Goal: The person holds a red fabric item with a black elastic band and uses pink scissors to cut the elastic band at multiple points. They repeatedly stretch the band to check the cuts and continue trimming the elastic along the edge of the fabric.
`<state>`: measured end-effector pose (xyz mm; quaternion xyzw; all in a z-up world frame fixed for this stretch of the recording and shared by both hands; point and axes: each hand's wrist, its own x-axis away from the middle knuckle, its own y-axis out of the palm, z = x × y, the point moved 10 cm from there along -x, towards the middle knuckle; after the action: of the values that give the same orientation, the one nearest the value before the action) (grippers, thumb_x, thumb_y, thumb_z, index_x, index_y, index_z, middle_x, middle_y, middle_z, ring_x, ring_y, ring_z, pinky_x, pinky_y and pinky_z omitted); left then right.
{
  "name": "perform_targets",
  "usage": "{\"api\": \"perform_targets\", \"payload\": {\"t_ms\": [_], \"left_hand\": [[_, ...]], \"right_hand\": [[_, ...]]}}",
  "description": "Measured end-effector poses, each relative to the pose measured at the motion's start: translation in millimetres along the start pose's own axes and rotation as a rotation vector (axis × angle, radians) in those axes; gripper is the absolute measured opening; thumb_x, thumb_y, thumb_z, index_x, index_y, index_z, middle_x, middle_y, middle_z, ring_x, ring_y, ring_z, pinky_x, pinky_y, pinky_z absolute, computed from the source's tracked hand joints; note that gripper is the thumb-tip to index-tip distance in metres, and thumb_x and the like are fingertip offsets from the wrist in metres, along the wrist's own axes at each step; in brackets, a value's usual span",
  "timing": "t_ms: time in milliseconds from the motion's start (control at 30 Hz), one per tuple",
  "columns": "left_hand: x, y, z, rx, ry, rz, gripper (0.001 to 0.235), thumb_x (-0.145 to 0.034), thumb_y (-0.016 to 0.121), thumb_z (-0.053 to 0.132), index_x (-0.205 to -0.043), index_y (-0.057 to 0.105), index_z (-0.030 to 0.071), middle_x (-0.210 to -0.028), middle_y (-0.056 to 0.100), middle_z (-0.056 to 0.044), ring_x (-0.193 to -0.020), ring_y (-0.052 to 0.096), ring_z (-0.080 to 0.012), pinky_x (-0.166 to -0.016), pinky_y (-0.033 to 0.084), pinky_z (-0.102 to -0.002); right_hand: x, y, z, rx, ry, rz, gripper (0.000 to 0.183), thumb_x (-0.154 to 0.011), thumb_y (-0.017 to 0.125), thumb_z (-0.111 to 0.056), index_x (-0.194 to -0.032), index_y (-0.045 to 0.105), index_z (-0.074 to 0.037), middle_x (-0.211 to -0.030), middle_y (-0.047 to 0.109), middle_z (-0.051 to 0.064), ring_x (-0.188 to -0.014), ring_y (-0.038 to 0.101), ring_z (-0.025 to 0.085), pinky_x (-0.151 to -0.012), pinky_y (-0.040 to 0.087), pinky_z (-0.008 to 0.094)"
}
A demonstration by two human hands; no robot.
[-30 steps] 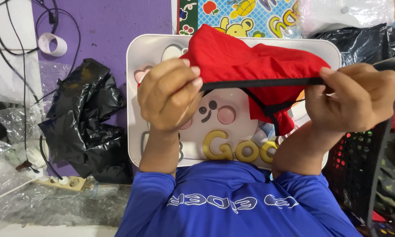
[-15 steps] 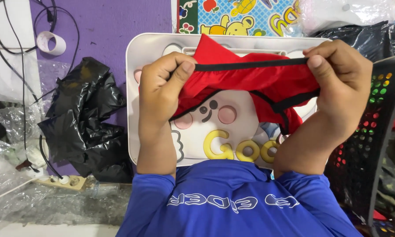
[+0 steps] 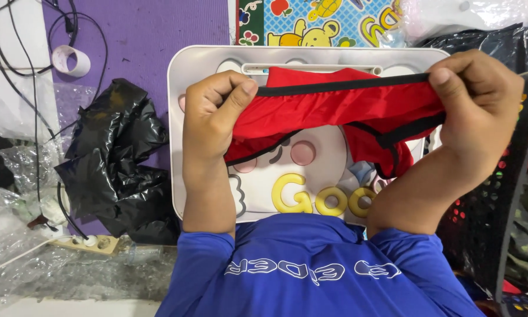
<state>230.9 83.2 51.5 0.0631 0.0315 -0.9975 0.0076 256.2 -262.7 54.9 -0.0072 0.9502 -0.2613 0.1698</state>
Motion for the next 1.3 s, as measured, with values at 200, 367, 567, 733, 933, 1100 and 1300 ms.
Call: {"api": "perform_targets", "payload": {"t_ms": [200,367,567,733,933,1100,1300], "left_hand": [[0,10,-2,0.001,-0.035,-0.027,0.025,-0.103,0.061,0.025,-0.086,0.065,0.007,-0.076,0.055,0.005,-0.074,0.047,-0.0071,-0.07,0.039,-0.024],[5,17,22,-0.124,0.122,-0.1,0.011,-0.098,0.071,0.015,-0.102,0.071,0.005,-0.099,0.073,-0.005,-0.095,0.068,-0.0157,-0.09,0.053,-0.027],[21,28,79,-0.454,0.665,0.053,0.017,-0.093,0.08,-0.008,-0.101,0.072,0.004,-0.095,0.068,-0.013,-0.083,0.065,-0.028,-0.079,0.052,-0.039],[26,39,89,-0.459,0.805,0.067,0.018,-0.091,0.075,-0.018,-0.096,0.069,-0.002,-0.092,0.065,-0.014,-0.08,0.063,-0.03,-0.073,0.053,-0.039],[39,59,93,-0.498,0.912,0.001,0.01,-0.101,0.061,-0.005,-0.097,0.069,0.0,-0.1,0.068,-0.014,-0.086,0.067,-0.0336,-0.075,0.054,-0.043],[44,68,101,-0.421,0.987,-0.059,0.019,-0.103,0.052,-0.006,-0.09,0.065,-0.005,-0.102,0.069,-0.018,-0.086,0.068,-0.0366,-0.075,0.063,-0.044],[43,47,104,-0.41,0.993,0.094,0.02,-0.102,0.053,-0.005,-0.085,0.063,-0.005,-0.1,0.068,-0.023,-0.097,0.067,-0.0402,-0.09,0.066,-0.056]], "right_hand": [[-3,22,-35,-0.044,-0.1,-0.084,0.021,-0.123,0.07,-0.001,-0.107,0.068,0.014,-0.101,0.066,0.02,-0.092,0.058,0.025,-0.082,0.041,0.034],[0,16,-51,-0.187,-0.287,-0.038,0.012,-0.105,0.08,0.015,-0.109,0.069,0.016,-0.099,0.061,0.029,-0.096,0.06,0.036,-0.087,0.045,0.041],[1,11,-43,-0.145,-0.303,-0.103,0.016,-0.108,0.079,0.02,-0.106,0.064,0.014,-0.106,0.061,0.027,-0.109,0.06,0.039,-0.106,0.053,0.049],[1,22,-81,0.165,-0.355,-0.118,0.022,-0.109,0.086,0.005,-0.115,0.066,0.014,-0.125,0.059,0.031,-0.122,0.058,0.044,-0.104,0.047,0.051],[15,59,-139,0.226,-0.537,-0.029,0.036,-0.1,0.083,-0.024,-0.108,0.071,0.01,-0.106,0.064,0.025,-0.096,0.064,0.04,-0.085,0.049,0.048],[23,59,-141,0.185,-0.71,0.06,0.019,-0.104,0.074,0.001,-0.089,0.073,0.012,-0.089,0.069,0.026,-0.074,0.065,0.036,-0.064,0.048,0.044],[28,29,-101,0.212,-0.795,0.264,0.021,-0.095,0.082,0.021,-0.081,0.069,0.012,-0.084,0.067,0.03,-0.071,0.063,0.038,-0.06,0.053,0.045]]}}
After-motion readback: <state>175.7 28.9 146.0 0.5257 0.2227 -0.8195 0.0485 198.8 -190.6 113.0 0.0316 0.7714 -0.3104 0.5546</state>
